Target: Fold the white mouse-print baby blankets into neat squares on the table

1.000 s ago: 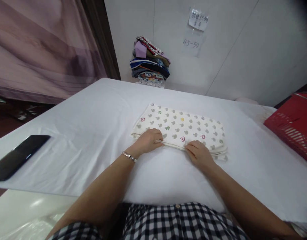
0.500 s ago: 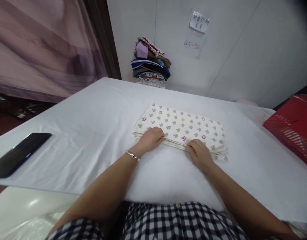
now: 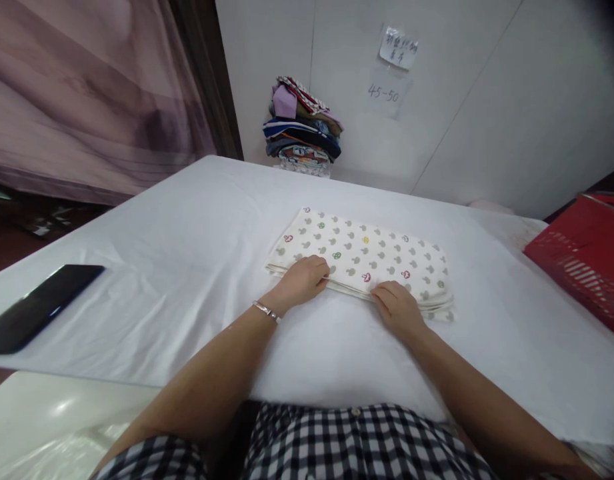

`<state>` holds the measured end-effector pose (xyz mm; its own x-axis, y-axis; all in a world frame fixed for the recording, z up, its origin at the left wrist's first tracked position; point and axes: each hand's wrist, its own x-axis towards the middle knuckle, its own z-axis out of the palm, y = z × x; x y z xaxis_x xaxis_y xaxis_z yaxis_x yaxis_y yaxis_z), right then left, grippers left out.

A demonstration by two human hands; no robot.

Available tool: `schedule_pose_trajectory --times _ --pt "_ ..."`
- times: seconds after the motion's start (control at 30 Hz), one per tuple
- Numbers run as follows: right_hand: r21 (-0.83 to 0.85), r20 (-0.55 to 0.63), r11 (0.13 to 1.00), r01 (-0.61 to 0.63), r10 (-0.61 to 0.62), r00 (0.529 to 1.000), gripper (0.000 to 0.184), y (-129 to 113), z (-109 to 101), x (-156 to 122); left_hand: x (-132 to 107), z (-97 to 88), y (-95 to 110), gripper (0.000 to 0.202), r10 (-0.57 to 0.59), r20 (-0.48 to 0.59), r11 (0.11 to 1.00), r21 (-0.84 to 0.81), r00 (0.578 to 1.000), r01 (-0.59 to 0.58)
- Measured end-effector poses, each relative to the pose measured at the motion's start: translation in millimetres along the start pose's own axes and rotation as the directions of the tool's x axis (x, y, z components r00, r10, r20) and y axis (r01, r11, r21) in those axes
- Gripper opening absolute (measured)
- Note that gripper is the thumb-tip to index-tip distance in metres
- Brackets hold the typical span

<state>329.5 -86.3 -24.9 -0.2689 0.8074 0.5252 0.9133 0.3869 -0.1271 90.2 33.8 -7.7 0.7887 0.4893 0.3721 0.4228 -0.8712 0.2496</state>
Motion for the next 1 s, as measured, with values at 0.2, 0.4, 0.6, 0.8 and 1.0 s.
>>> schedule_pose_trajectory --times 0.2,0.4,0.6,0.8,1.0 --pt "0.008 0.06 1.0 -0.009 0.008 0.998 0.019 0.8 -0.2 -0.3 -0.9 -1.5 0.2 0.009 0.009 0.028 1.0 -0.023 1.0 -0.008" --pt "0.018 0.017 1.0 -0.024 0.023 1.0 0.021 0.3 -1.4 -0.3 -0.2 0.0 1.4 0.01 -0.02 -0.002 1.0 0.018 1.0 0.02" --pt "-0.004 0.092 1.0 0.009 -0.009 0.996 0.018 -1.1 -3.0 0.2 -1.2 0.1 2.8 0.013 -0.007 0.042 0.999 0.031 0.999 0.006" --pt "-0.031 0.117 0.999 0.004 0.0 0.993 0.017 -0.7 -2.7 -1.1 -1.6 -2.0 3.6 0.014 -0.01 0.049 1.0 0.018 0.999 0.009" --pt "-0.038 0.085 0.999 0.032 -0.029 0.996 0.02 0.6 -1.3 -0.9 -1.9 -0.8 2.0 0.014 -0.009 0.044 1.0 -0.008 0.999 0.009"
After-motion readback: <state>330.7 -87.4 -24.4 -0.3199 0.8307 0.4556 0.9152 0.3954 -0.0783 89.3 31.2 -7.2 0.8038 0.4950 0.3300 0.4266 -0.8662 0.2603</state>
